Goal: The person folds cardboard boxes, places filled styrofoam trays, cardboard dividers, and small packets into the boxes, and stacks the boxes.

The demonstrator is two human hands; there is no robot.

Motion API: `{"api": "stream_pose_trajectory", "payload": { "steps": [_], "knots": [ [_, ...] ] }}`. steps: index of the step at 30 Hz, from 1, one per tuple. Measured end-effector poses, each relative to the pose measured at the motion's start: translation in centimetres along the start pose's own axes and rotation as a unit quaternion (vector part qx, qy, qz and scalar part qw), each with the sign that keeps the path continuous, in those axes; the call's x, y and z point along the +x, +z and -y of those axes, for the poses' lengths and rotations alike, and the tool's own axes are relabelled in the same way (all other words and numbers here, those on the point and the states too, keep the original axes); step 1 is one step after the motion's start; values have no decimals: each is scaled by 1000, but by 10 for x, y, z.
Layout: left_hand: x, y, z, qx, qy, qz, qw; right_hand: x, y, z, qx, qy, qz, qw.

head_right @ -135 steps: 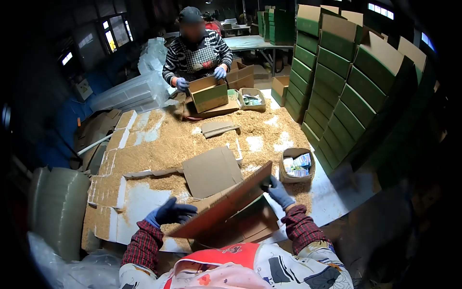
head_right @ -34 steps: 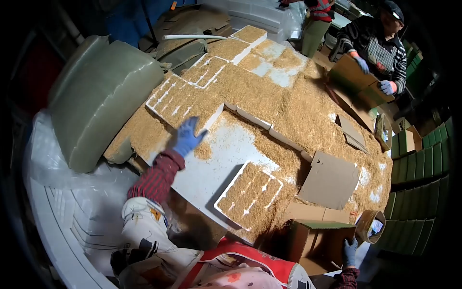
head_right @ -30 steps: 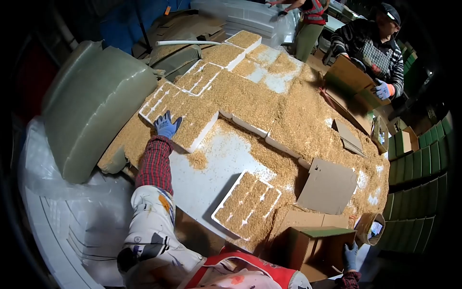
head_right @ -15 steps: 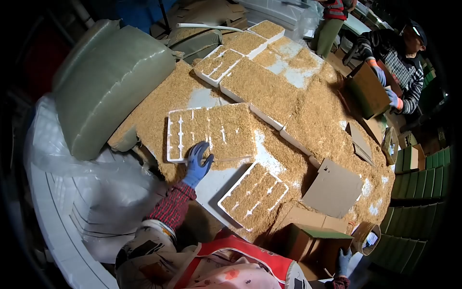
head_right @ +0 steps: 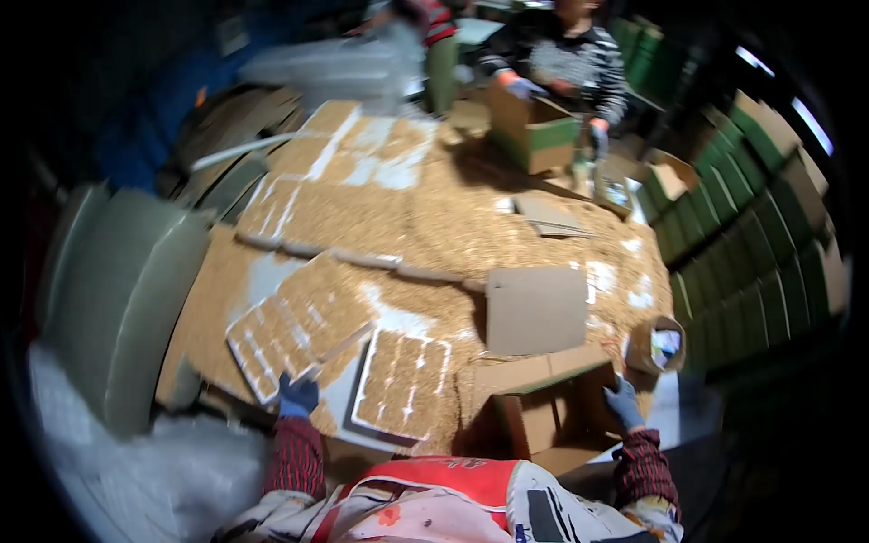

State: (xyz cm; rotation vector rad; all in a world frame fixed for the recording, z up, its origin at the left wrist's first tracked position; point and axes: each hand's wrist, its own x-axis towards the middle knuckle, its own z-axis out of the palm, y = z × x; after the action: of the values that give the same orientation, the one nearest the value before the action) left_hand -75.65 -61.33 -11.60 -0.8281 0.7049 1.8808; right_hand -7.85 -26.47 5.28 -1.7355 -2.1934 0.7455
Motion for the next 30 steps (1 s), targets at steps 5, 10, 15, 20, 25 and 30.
{"api": "stream_pose_trajectory", "payload": {
  "steps": [5, 10, 15, 20, 25, 30],
  "knots": [
    [4, -1, -20, -49, -12, -99, 994, -10, -10, 53, -36, 1, 5, 999],
    [-62, 26, 1, 171, 95, -97, 976, -3, 0, 28, 26, -27, 40, 998],
    [-54, 37, -18, -26, 162, -84, 983, -11, -12, 59, -14, 7, 44, 999],
    [-22, 14, -70, 87, 194, -176, 961, -15, -19, 74, 40, -48, 42, 997],
    [-111, -9, -16, 391, 379, -63, 836, 4, -16, -11, -37, -77, 40, 996],
    [-255, 52, 129, 414, 305, 147, 845, 2, 8, -9, 207, -45, 35, 977]
  ]
}}
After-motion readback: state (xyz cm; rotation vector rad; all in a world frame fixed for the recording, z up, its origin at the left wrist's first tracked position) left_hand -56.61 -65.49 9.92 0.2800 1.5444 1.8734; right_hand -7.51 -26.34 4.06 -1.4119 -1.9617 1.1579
